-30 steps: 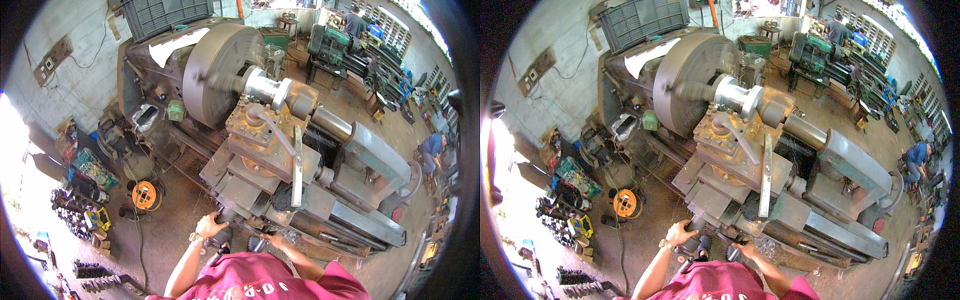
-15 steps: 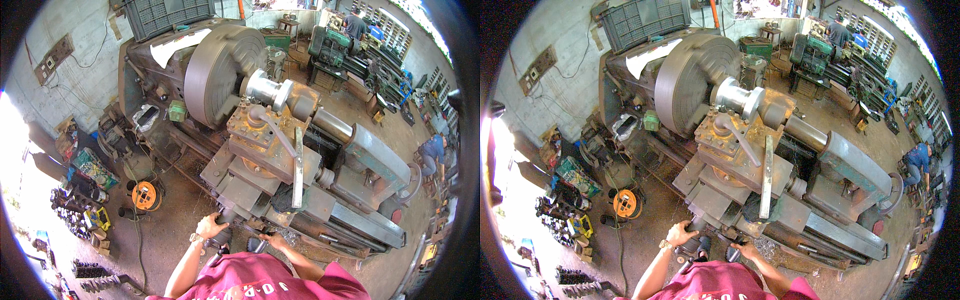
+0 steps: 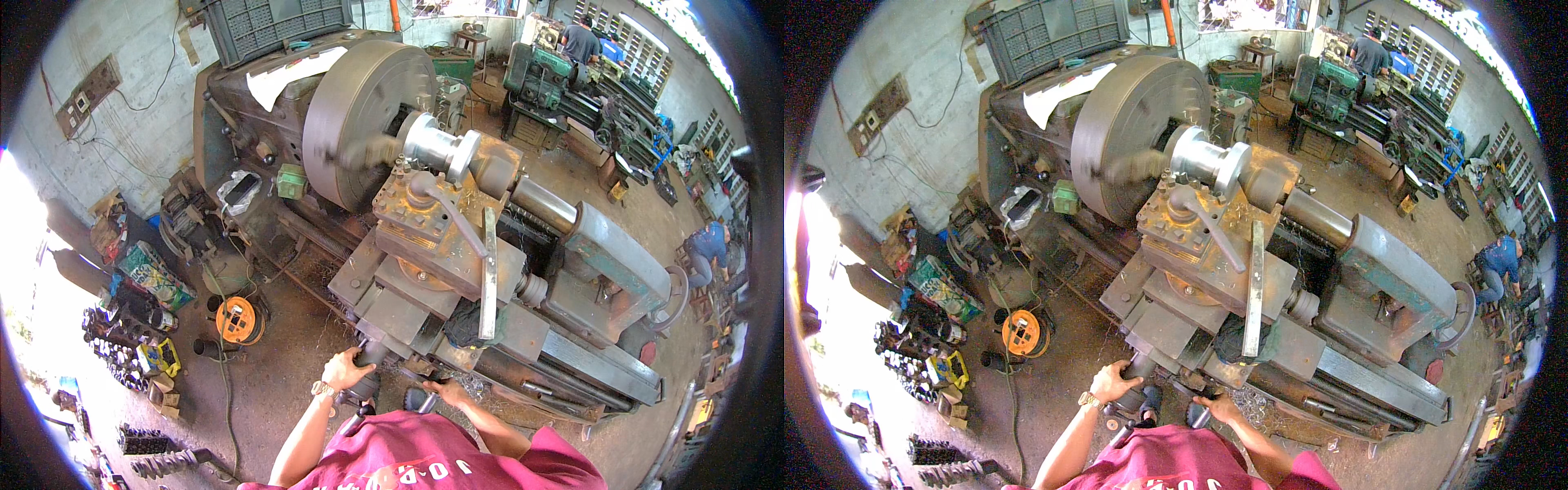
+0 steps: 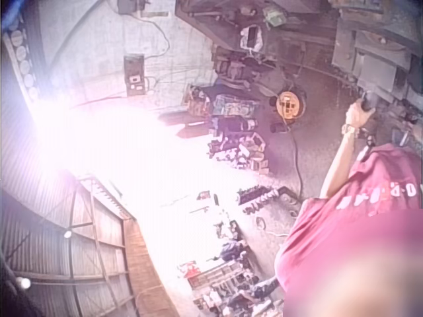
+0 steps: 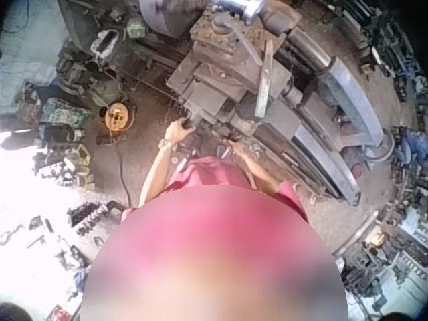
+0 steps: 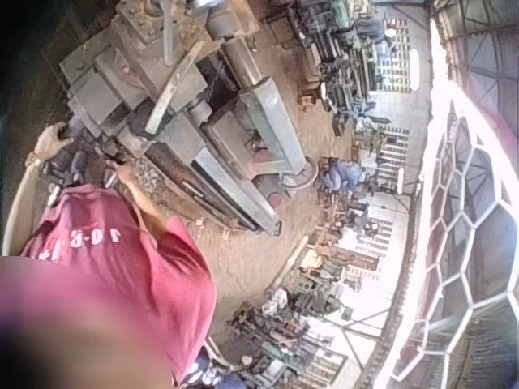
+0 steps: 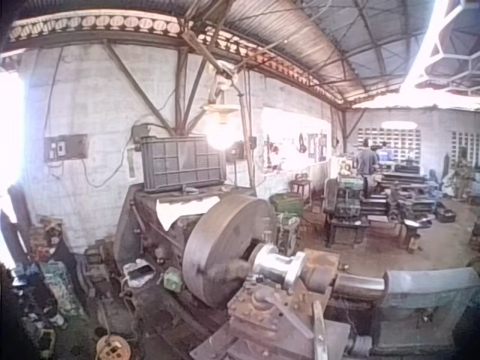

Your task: The person operates a metal lathe, using both hands to adjust the control levers and knobs while a cylindrical metal workpiece rotates. The person maintains a steady position in front of the machine, making small adjustments to the tool carriage throughout the clip.

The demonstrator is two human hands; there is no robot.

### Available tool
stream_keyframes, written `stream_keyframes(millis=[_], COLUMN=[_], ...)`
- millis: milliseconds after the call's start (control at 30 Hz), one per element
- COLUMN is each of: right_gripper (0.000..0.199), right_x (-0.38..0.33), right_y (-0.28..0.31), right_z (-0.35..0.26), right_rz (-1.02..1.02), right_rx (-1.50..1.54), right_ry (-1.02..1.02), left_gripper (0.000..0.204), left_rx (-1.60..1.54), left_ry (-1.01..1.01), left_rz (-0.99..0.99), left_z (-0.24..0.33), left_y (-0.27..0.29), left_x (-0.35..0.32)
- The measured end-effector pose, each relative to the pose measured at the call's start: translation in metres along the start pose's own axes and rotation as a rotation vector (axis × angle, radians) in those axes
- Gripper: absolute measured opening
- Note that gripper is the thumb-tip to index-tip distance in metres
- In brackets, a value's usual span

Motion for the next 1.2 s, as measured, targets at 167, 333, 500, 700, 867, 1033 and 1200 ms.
stream_keyframes(millis=[167, 333, 500, 700, 867, 1033, 1200], right_gripper=[0.068, 0.070, 0.075, 0.076, 0.069, 0.065, 0.065], right_x=[-0.001, -0.007, -0.013, -0.011, 0.000, 0.009, 0.018], right_y=[0.000, 0.001, 0.003, 0.002, -0.003, -0.005, -0.007], right_z=[-0.006, -0.018, -0.030, -0.026, -0.013, 0.001, 0.014], right_rz=[-0.016, -0.009, 0.004, 0.020, 0.028, 0.034, 0.003], right_rx=[0.011, 0.045, 0.035, 0.027, 0.007, -0.025, -0.077], right_ry=[-0.010, 0.040, 0.020, -0.032, -0.030, -0.081, -0.158], left_gripper=[0.073, 0.072, 0.071, 0.071, 0.070, 0.070, 0.071], left_rx=[0.009, 0.007, -0.005, -0.002, -0.007, -0.005, -0.002], left_ry=[0.009, 0.016, 0.021, 0.017, 0.017, 0.015, 0.021], left_rz=[-0.001, -0.008, -0.016, -0.018, -0.018, -0.004, -0.016], left_z=[0.002, 0.002, 0.003, 0.003, 0.000, 0.000, 0.001], left_y=[0.002, 0.003, 0.004, 0.004, 0.001, 0.001, 0.002], left_x=[-0.001, -0.001, -0.002, -0.002, -0.001, -0.001, -0.001])
Point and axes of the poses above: each hand's wrist, its own x-axis towards the middle knuckle, its own y-axis out of the back of the hand, z = x × y, the point moved 5 cm from there along x, towards the middle knuckle, and after that the axes turned 8 degrees about x, right-handed, at the moved point
